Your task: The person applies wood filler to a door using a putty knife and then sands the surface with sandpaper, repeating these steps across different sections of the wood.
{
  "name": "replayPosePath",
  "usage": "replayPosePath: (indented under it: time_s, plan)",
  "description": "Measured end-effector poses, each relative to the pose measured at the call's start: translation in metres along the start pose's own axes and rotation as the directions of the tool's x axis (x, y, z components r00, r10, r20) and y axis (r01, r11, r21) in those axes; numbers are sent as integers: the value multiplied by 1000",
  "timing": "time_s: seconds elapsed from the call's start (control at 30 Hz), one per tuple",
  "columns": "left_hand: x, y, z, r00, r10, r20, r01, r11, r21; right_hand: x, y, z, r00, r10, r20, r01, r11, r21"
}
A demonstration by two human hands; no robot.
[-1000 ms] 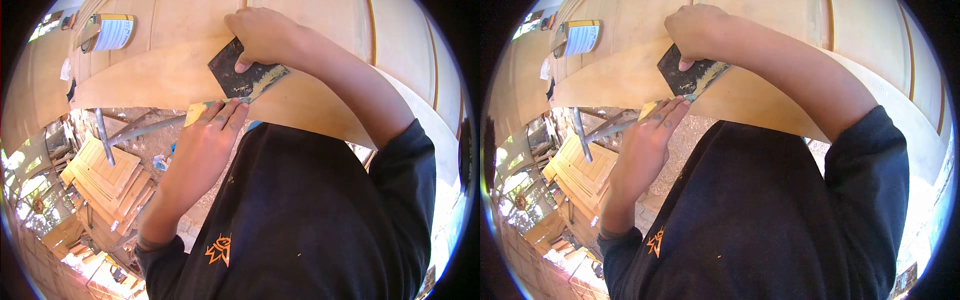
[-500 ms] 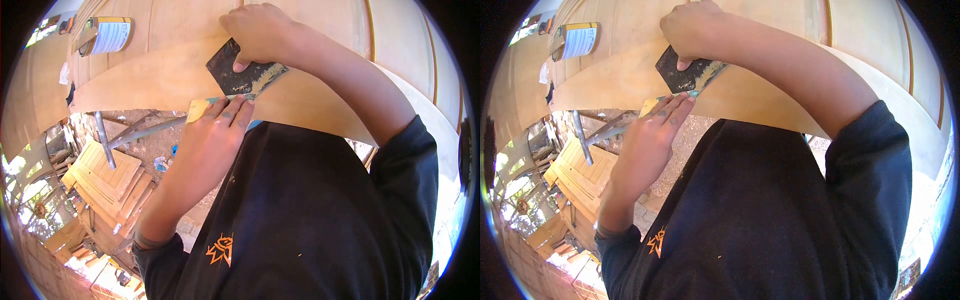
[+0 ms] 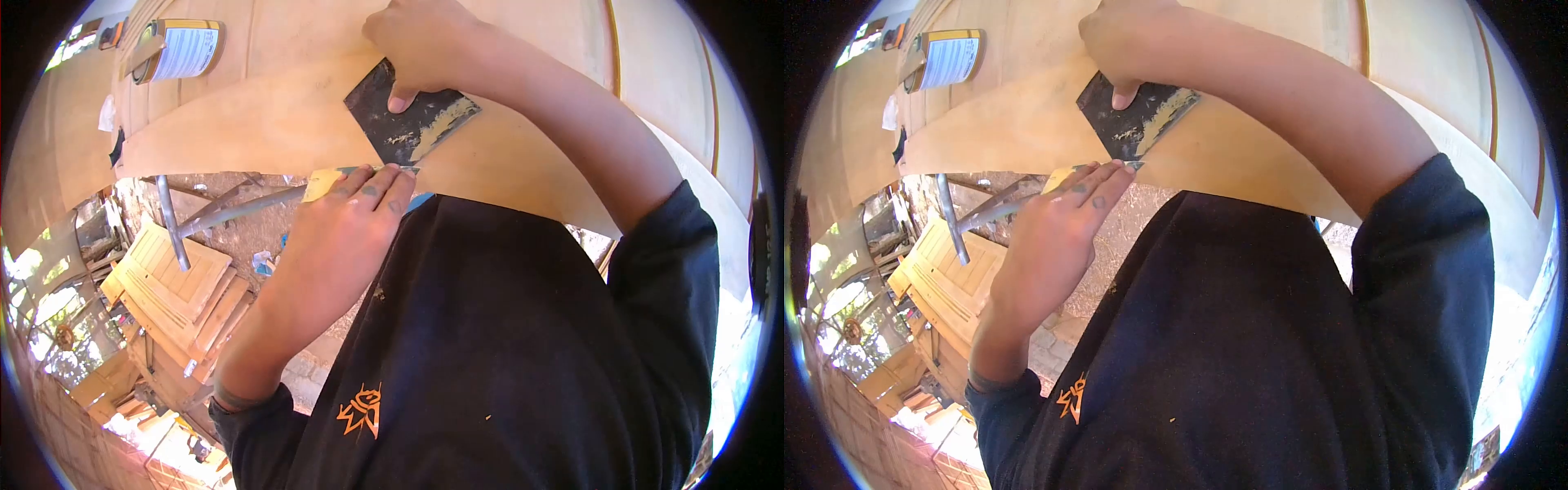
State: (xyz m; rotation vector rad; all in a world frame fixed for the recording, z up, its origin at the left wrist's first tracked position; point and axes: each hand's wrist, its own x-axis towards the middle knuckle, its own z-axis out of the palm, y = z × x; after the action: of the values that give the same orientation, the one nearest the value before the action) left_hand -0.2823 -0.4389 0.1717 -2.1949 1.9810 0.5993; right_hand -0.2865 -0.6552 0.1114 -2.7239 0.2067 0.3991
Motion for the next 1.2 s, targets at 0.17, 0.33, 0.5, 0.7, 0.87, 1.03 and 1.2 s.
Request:
replayPosePath:
  time_s: [0.17, 0.33, 0.5, 0.7, 0.87, 1.03, 1.2]
  plan:
    - [-9, -5, 9, 999, -5, -35, 6, 1000, 4, 2, 3, 7, 998, 14, -62, -12, 999, 37]
    - [-7, -6, 11, 998, 19, -63, -18, 1000, 25, 2, 4, 6, 998, 14, -53, -10, 998, 66]
    - [1, -7, 7, 998, 37, -57, -37, 999, 11, -2, 5, 2, 1000, 11, -21, -10, 997, 73]
    - [9, -4, 12, 996, 41, -80, -38, 998, 42, 2, 4, 7, 999, 14, -44, -13, 999, 38]
    - [6, -6, 4, 999, 22, -34, -22, 1000, 6, 1, 7, 5, 999, 24, -41, -20, 996, 89]
    - [9, -5, 2, 999, 37, -7, -37, 999, -34, -1, 9, 11, 998, 13, -69, -3, 991, 133]
    - [14, -3, 7, 998, 31, -51, -30, 999, 18, -10, 9, 12, 980, -31, -196, 52, 993, 102]
